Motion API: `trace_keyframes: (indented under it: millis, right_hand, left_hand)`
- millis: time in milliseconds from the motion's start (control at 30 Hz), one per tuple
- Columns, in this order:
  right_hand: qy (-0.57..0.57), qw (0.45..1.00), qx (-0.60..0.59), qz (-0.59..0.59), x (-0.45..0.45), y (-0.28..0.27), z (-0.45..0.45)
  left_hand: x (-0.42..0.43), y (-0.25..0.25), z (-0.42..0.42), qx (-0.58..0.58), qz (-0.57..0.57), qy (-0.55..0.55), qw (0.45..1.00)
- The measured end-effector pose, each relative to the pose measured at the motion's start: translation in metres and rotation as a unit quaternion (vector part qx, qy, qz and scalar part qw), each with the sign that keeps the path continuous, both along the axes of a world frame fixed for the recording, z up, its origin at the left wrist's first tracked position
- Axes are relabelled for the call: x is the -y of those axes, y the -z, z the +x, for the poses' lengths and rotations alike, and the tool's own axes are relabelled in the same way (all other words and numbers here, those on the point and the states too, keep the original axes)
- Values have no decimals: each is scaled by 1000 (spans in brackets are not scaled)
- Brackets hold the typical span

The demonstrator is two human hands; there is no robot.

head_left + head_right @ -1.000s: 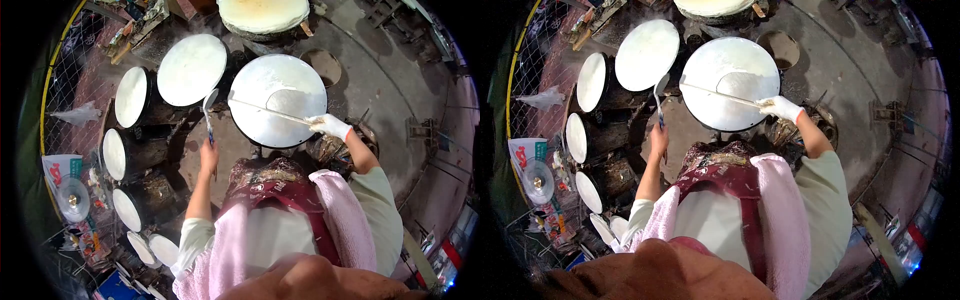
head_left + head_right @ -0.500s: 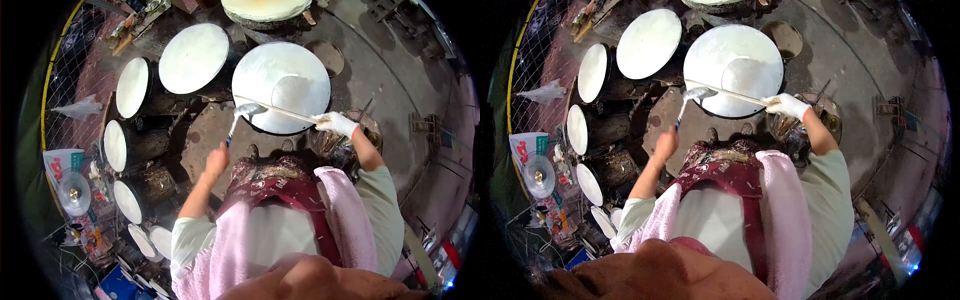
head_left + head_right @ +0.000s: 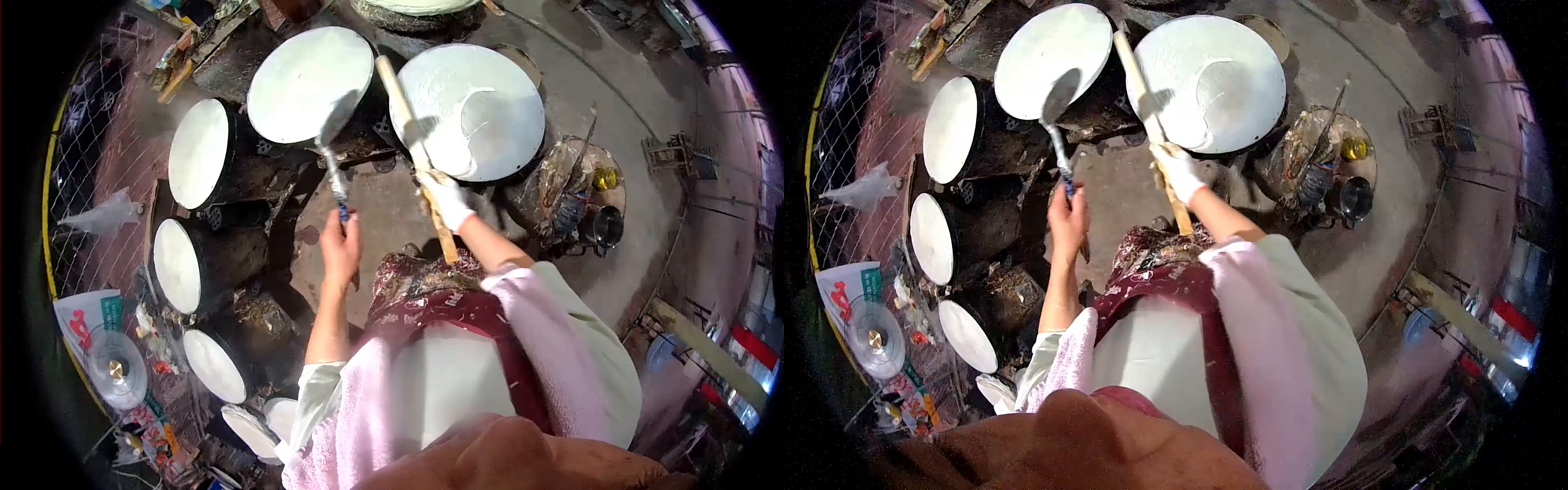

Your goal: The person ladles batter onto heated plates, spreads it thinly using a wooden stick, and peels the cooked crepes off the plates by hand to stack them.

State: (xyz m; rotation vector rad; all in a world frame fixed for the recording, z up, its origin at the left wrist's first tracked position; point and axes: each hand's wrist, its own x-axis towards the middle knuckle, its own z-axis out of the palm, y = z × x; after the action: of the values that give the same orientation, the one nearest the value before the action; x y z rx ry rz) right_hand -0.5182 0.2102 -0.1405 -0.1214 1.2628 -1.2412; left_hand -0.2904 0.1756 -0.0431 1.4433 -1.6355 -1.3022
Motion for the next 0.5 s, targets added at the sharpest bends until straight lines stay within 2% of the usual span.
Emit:
trace_keyframes:
  millis: [33,100,167,200,233,267,333,367,400,433,500]
  right_hand:
    - [-3,998,-66,-13,8,31,16]
    - [40,987,-151,49,5,30,31]
    - [56,929,-357,76,-17,43,18]
    - [96,959,-235,124,-29,46,6]
    - [97,943,-296,120,-43,59,-11]
    - [69,907,-392,140,-54,41,-27]
    - [128,925,-335,121,-62,59,-56]
    - [152,939,-290,103,-65,76,-67]
    - [135,956,-228,125,-57,4,-43]
    - [94,973,-192,92,-57,-6,-35]
    - [-102,909,-394,87,-66,22,-26]
  left_hand:
    - [0,-7,11,-17,41,-29,999]
    - [-4,-7,40,-57,96,-33,993]
    - [-17,7,66,-49,100,-42,993]
    - [-25,13,78,-26,94,-46,994]
    - [-32,18,86,-4,86,-49,995]
    - [-39,19,92,-14,103,-57,993]
    - [-52,22,103,-31,137,-78,987]
    - [-57,29,108,-10,105,-82,991]
    - [-61,40,112,13,71,-86,994]
    - [-63,49,115,36,36,-90,995]
    - [-65,50,113,18,40,-108,993]
